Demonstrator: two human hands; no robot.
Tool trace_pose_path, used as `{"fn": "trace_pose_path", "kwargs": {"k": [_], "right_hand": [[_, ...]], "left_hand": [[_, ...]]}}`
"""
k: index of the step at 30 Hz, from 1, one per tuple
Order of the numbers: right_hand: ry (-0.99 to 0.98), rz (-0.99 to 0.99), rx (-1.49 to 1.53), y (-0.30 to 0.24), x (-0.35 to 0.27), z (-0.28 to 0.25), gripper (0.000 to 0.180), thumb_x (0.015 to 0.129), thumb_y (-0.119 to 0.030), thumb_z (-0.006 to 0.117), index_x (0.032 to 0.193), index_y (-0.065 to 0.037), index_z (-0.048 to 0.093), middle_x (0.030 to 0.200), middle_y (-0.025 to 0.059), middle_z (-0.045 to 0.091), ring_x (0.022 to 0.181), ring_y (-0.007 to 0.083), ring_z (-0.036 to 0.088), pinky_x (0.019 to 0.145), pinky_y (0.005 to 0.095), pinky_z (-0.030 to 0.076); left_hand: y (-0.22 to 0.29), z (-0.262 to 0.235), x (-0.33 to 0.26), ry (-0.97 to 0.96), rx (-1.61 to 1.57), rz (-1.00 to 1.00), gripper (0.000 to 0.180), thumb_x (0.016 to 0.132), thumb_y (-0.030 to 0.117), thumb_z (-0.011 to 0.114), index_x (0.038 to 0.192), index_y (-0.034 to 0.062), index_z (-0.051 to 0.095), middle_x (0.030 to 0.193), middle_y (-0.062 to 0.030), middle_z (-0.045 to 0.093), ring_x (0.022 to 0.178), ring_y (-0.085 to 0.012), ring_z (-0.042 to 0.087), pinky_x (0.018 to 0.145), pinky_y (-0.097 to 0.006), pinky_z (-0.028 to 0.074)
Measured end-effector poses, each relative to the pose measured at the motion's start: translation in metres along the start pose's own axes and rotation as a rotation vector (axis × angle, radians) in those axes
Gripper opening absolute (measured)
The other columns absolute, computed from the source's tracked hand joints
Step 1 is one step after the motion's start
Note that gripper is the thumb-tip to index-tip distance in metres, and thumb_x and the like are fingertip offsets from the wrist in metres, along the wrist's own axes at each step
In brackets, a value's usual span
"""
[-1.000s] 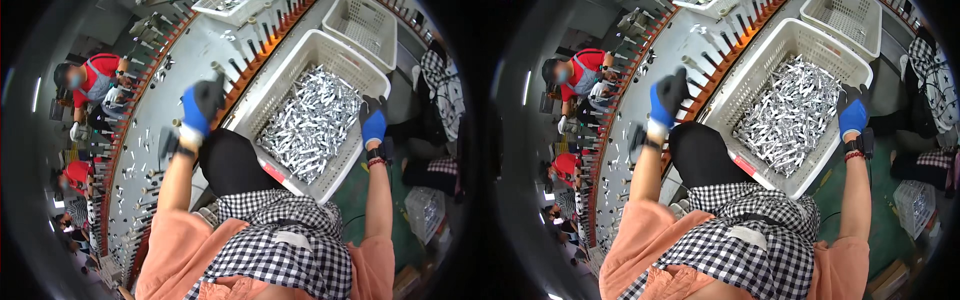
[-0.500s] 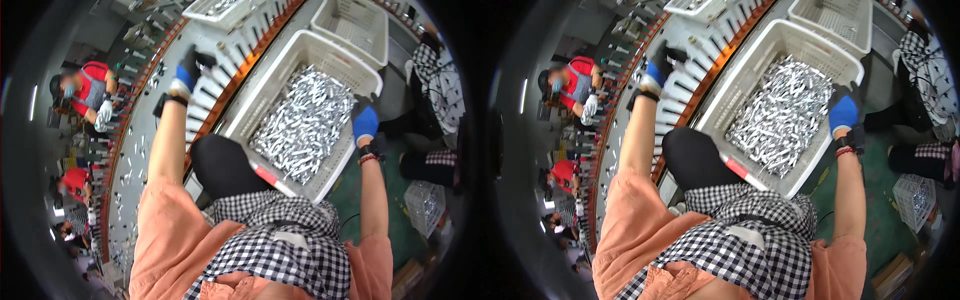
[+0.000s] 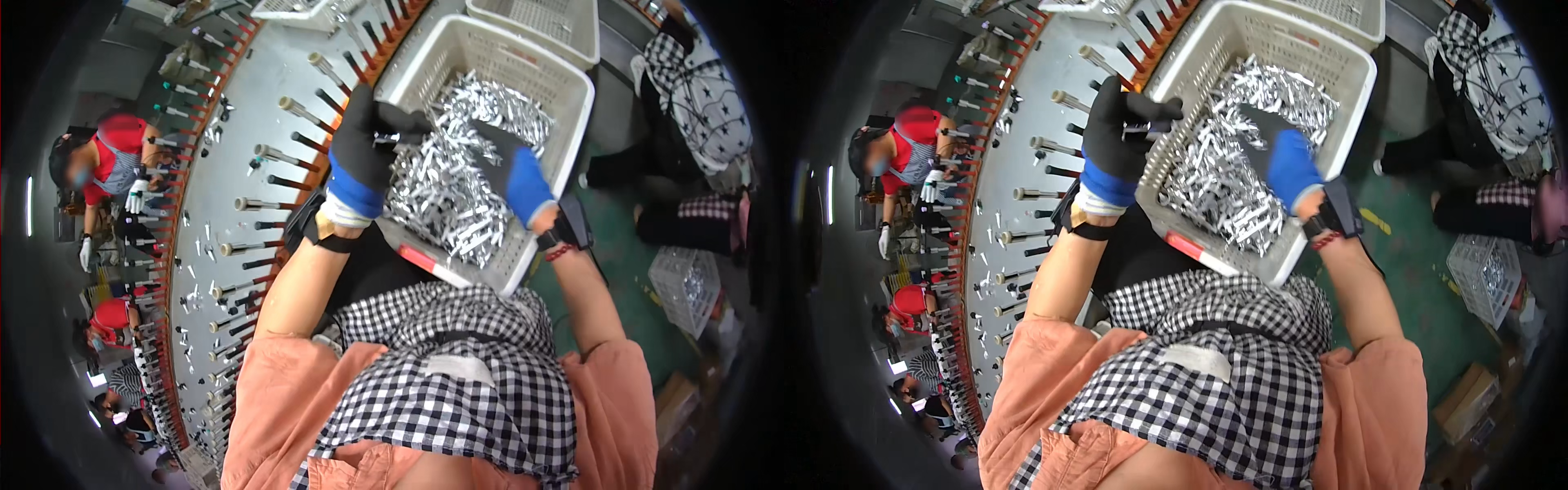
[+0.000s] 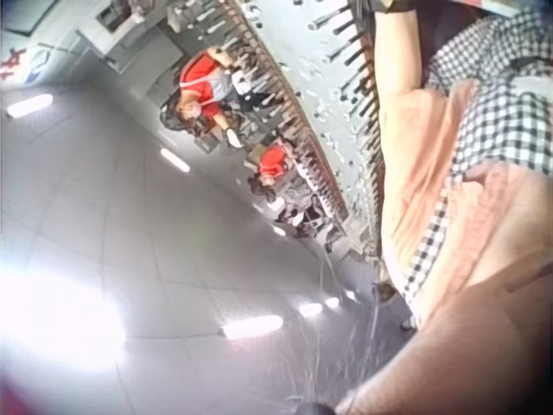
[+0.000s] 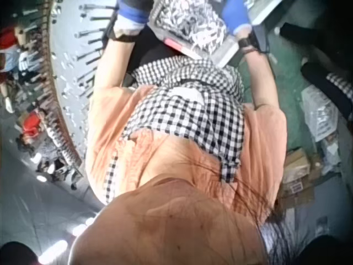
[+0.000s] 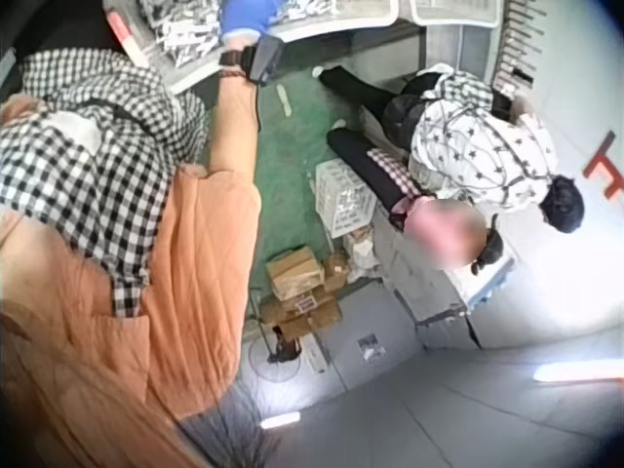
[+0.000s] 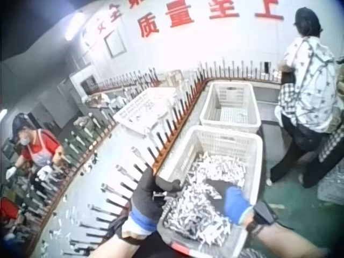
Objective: Sorting and placing small metal components into holders on a production line.
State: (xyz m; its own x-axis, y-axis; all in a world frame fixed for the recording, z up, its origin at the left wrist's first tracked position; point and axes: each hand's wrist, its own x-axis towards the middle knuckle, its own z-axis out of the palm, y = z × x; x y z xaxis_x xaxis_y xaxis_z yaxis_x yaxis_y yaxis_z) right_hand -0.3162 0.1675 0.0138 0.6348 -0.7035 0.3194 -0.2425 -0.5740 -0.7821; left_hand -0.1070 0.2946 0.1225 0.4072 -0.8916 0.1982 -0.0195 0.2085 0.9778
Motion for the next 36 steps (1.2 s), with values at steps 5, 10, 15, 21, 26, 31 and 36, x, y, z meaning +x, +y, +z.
{"fn": "trace_pose_path", "kwargs": {"k": [5, 10, 15, 21, 26, 31, 36], "right_hand": [[-0.145, 0.111, 0.331, -0.059, -0.005, 0.056, 0.036, 0.093, -0.015, 0.073, 0.126, 0.000, 0.068, 0.119, 0.0265, 0.072, 0.110, 0.0370, 0.071, 0.093, 0.0408, 0.055], [0.002, 0.212, 0.408, -0.067, -0.017, 0.031, 0.027, 0.098, -0.001, 0.063, 0.122, -0.002, 0.073, 0.109, 0.0171, 0.079, 0.097, 0.0220, 0.076, 0.089, 0.0352, 0.058], [-0.027, 0.320, 0.433, -0.050, -0.026, 0.008, 0.033, 0.104, -0.024, 0.068, 0.124, 0.002, 0.073, 0.108, 0.0108, 0.080, 0.096, 0.0138, 0.074, 0.088, 0.0314, 0.058], [-0.040, 0.445, 0.562, -0.080, -0.025, -0.013, 0.036, 0.105, -0.026, 0.067, 0.127, 0.002, 0.071, 0.107, 0.0110, 0.079, 0.091, 0.0143, 0.072, 0.087, 0.0309, 0.057], [-0.057, 0.387, 0.565, -0.095, -0.028, -0.028, 0.037, 0.105, -0.027, 0.067, 0.129, 0.002, 0.070, 0.108, 0.0092, 0.079, 0.095, 0.0145, 0.072, 0.089, 0.0306, 0.056], [-0.027, 0.296, 0.641, -0.090, -0.024, -0.030, 0.027, 0.104, -0.011, 0.068, 0.128, 0.001, 0.071, 0.108, 0.0092, 0.078, 0.102, 0.0145, 0.072, 0.093, 0.0314, 0.058], [0.013, 0.119, 0.544, -0.100, -0.014, -0.038, 0.028, 0.107, -0.012, 0.063, 0.131, 0.002, 0.068, 0.117, 0.0118, 0.076, 0.104, 0.0170, 0.073, 0.094, 0.0324, 0.058]], "left_hand": [[-0.007, 0.046, -0.021, 0.002, -0.059, -0.309, 0.067, 0.115, 0.053, 0.028, 0.129, 0.0008, 0.068, 0.114, -0.0109, 0.076, 0.102, -0.0187, 0.070, 0.097, -0.032, 0.051], [-0.024, -0.006, -0.003, -0.011, 0.134, 0.116, 0.059, 0.115, 0.048, 0.035, 0.139, 0.0033, 0.064, 0.131, -0.0084, 0.071, 0.116, -0.0185, 0.066, 0.102, -0.033, 0.049], [-0.001, -0.114, 0.080, 0.296, 0.063, 0.157, 0.045, 0.112, 0.035, 0.042, 0.142, 0.0096, 0.064, 0.136, -0.0095, 0.069, 0.127, -0.0216, 0.062, 0.112, -0.036, 0.043], [-0.017, -0.181, 0.134, 0.527, 0.210, 0.205, 0.042, 0.104, 0.034, 0.053, 0.132, 0.0082, 0.071, 0.127, -0.0132, 0.073, 0.123, -0.0252, 0.064, 0.104, -0.039, 0.044], [-0.026, -0.191, 0.134, 0.363, 0.223, -0.120, 0.052, 0.111, 0.039, 0.038, 0.128, 0.0048, 0.073, 0.117, -0.0162, 0.077, 0.113, -0.0252, 0.069, 0.099, -0.036, 0.046], [-0.008, -0.177, 0.103, 0.275, 0.159, -0.281, 0.057, 0.111, 0.041, 0.039, 0.106, -0.0056, 0.073, 0.094, -0.0180, 0.077, 0.081, -0.0284, 0.074, 0.083, -0.037, 0.056], [0.012, -0.134, 0.046, 0.342, 0.707, -0.196, 0.063, 0.105, 0.050, 0.058, 0.074, -0.0028, 0.072, 0.063, -0.0083, 0.068, 0.062, -0.0152, 0.064, 0.064, -0.034, 0.050]]}}
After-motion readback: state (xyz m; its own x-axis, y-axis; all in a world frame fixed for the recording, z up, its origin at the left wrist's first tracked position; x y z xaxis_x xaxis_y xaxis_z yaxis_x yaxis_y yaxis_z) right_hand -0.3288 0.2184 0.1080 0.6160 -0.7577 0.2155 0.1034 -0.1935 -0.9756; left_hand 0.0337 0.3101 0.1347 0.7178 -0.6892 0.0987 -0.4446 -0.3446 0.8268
